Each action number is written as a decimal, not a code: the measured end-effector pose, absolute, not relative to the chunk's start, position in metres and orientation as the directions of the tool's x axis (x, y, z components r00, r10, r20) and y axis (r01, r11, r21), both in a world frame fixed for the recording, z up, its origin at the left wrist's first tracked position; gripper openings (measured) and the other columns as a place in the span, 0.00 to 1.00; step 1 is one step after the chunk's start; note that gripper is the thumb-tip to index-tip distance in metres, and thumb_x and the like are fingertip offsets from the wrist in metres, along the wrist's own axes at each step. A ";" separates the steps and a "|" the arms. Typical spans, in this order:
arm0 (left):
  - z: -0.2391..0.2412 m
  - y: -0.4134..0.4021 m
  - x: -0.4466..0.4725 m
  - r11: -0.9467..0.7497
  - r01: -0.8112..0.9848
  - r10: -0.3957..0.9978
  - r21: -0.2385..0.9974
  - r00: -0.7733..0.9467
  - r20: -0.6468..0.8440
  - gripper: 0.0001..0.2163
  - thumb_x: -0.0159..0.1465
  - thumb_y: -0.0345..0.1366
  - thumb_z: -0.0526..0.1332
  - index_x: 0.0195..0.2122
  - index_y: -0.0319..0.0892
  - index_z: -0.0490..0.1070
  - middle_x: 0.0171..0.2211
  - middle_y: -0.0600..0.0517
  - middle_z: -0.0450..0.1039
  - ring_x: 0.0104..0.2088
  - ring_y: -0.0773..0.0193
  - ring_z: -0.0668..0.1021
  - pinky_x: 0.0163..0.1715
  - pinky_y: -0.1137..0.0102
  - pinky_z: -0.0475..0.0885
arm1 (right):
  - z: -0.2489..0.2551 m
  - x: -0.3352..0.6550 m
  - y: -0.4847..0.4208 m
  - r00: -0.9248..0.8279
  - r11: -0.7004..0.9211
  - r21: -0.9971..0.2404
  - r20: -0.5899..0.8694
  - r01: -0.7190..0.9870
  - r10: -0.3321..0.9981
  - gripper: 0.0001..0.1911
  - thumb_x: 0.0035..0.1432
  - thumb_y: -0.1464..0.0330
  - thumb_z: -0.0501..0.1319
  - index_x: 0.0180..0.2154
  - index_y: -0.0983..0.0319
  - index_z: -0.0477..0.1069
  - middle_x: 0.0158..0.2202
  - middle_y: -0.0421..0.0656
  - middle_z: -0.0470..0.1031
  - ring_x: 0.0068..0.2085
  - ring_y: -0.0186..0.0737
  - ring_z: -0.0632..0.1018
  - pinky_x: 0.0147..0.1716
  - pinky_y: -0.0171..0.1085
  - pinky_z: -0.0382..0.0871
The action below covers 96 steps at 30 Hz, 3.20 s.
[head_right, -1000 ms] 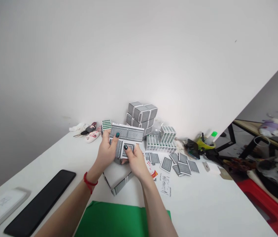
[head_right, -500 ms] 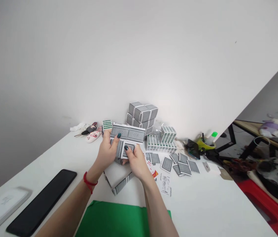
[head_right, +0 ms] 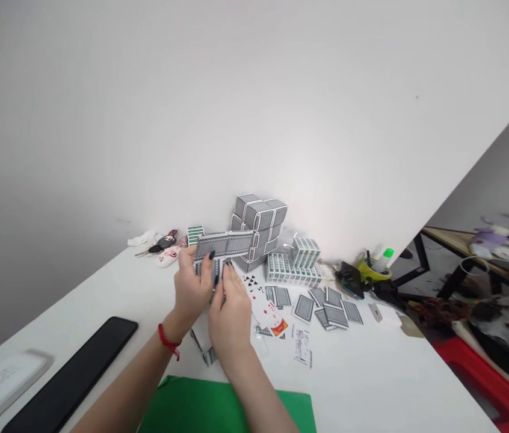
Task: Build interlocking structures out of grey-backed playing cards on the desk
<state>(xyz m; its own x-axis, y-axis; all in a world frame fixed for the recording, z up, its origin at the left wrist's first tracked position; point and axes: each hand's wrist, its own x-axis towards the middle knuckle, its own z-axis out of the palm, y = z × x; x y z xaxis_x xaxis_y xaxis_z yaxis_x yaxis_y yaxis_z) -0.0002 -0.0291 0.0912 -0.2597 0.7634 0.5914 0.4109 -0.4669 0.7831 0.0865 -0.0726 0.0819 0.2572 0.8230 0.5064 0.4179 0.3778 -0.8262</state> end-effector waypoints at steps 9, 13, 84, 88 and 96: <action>0.093 -0.036 0.013 -0.559 0.273 0.783 0.782 -0.137 0.607 0.07 0.65 0.37 0.49 0.43 0.43 0.57 0.35 0.49 0.71 0.33 0.62 0.75 0.33 0.70 0.67 | 0.089 0.100 -0.066 0.398 0.196 -0.980 0.191 0.029 0.897 0.14 0.49 0.64 0.61 0.36 0.64 0.76 0.38 0.48 0.79 0.39 0.46 0.78 0.41 0.41 0.70; 0.088 -0.035 0.015 -0.472 0.370 0.794 0.800 -0.216 0.568 0.08 0.64 0.38 0.49 0.42 0.43 0.58 0.31 0.50 0.69 0.29 0.62 0.72 0.31 0.69 0.65 | 0.088 0.095 -0.067 0.413 0.216 -0.976 0.198 0.004 0.889 0.11 0.49 0.63 0.60 0.31 0.64 0.73 0.28 0.45 0.77 0.29 0.40 0.76 0.29 0.36 0.68; 0.091 -0.004 -0.023 0.216 -0.492 0.961 0.843 0.261 -0.094 0.11 0.54 0.30 0.65 0.39 0.41 0.73 0.47 0.46 0.73 0.44 0.56 0.76 0.39 0.61 0.77 | 0.016 0.216 -0.007 0.197 -0.178 -0.674 -0.049 0.717 0.979 0.08 0.41 0.69 0.61 0.16 0.62 0.66 0.18 0.39 0.71 0.22 0.35 0.71 0.21 0.32 0.57; 0.089 0.001 -0.025 0.236 -0.572 0.965 0.786 0.230 -0.123 0.09 0.54 0.27 0.63 0.38 0.38 0.73 0.45 0.45 0.74 0.44 0.56 0.77 0.41 0.59 0.76 | 0.028 0.219 -0.010 0.199 -0.131 -0.724 0.009 0.678 0.980 0.10 0.46 0.67 0.58 0.16 0.62 0.66 0.16 0.38 0.69 0.21 0.35 0.69 0.22 0.32 0.56; 0.091 0.003 -0.025 0.216 -0.647 0.976 0.731 0.131 -0.172 0.08 0.53 0.23 0.63 0.35 0.38 0.73 0.39 0.47 0.77 0.40 0.60 0.78 0.40 0.66 0.77 | 0.061 0.201 -0.025 0.188 0.042 -0.999 0.035 -0.034 0.982 0.14 0.44 0.61 0.62 0.25 0.59 0.58 0.18 0.32 0.64 0.20 0.32 0.68 0.21 0.31 0.61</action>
<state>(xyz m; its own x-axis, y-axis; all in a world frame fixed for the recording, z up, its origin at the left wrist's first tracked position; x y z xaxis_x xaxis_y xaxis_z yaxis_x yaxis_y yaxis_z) -0.0248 0.0033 0.0910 0.1310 0.9764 -0.1719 -0.6473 0.2155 0.7311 0.2011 -0.0247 0.0607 0.1881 0.9815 0.0354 -0.0337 0.0424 -0.9985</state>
